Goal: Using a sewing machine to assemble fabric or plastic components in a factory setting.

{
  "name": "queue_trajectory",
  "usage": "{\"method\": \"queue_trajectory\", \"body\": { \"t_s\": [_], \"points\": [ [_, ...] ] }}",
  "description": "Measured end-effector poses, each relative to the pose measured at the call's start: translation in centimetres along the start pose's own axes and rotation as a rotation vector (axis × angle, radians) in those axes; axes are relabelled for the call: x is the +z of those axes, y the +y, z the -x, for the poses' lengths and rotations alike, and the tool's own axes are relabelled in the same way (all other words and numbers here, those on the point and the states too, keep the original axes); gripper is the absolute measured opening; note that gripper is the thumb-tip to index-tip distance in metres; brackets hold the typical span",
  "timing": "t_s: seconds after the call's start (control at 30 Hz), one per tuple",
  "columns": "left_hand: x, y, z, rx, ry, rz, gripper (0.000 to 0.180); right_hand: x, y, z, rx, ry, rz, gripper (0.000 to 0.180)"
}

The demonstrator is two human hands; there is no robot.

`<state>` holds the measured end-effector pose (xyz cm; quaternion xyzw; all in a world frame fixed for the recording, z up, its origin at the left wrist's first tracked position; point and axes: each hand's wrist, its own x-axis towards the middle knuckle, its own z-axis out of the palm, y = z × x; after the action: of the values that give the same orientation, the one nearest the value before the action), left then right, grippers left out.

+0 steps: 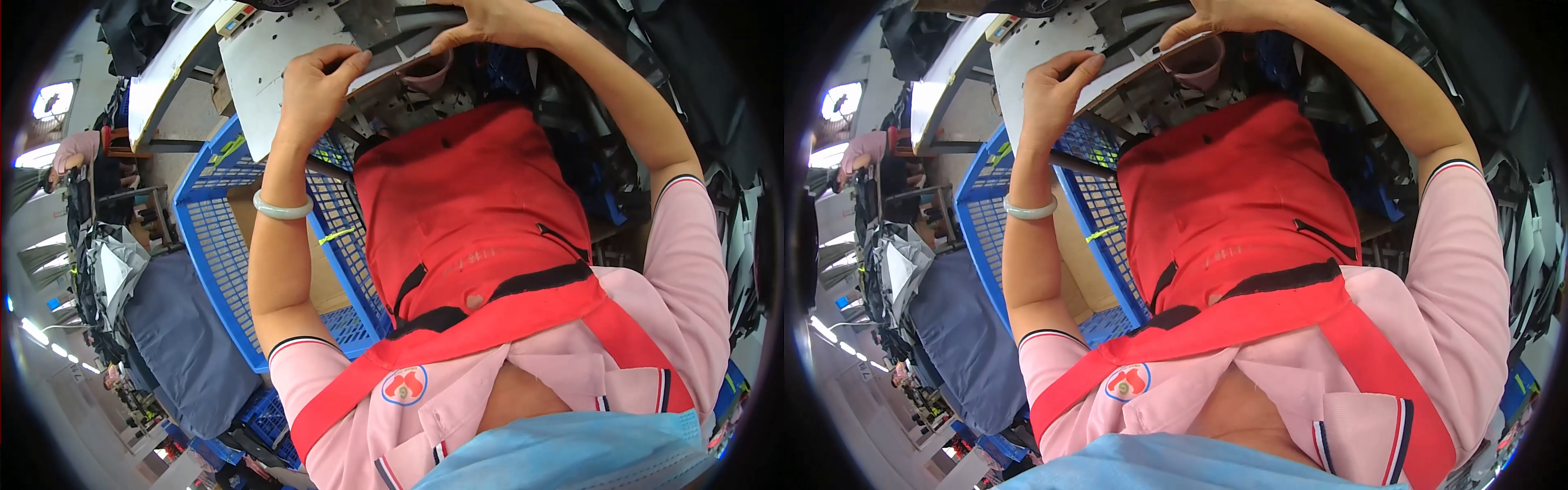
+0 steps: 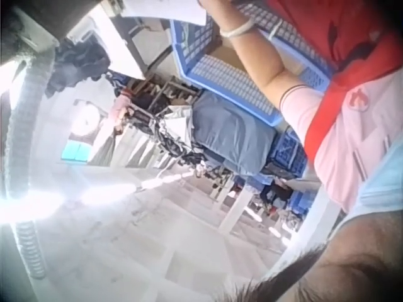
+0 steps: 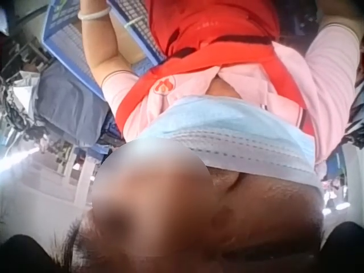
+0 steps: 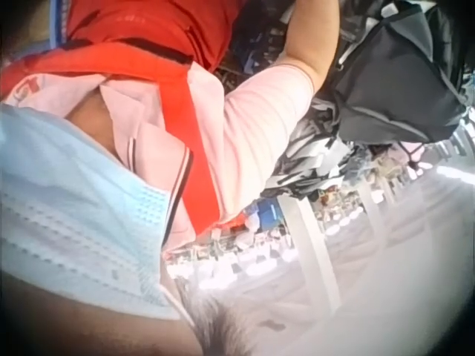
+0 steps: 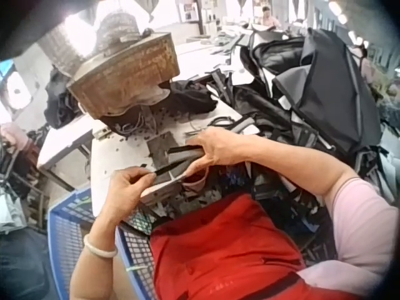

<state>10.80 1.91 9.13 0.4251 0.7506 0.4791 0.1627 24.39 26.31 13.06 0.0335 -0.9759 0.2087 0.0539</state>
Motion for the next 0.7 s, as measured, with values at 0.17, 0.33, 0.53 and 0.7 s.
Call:
{"method": "queue_trajectory", "body": {
  "t_s": [0.17,0.33,0.53,0.7],
  "points": [
    [-0.5,-0.1,-3.0,0.049,0.116,-0.064,0.028,0.1,1.2,-2.0,-0.005,0.167,0.061,0.074],
    [-0.5,-0.5,-4.6,-0.004,0.156,-0.138,0.031,-0.9,1.8,-3.8,0.123,0.007,0.059,0.080],
    [-1.3,-1.9,-6.2,0.027,0.194,-0.147,0.030,-1.0,2.4,-4.7,0.136,0.089,0.055,0.094],
    [-1.3,-1.7,-7.3,0.035,0.214,-0.063,0.028,-0.8,4.1,-5.6,0.095,0.165,0.052,0.094]
  ]
}}
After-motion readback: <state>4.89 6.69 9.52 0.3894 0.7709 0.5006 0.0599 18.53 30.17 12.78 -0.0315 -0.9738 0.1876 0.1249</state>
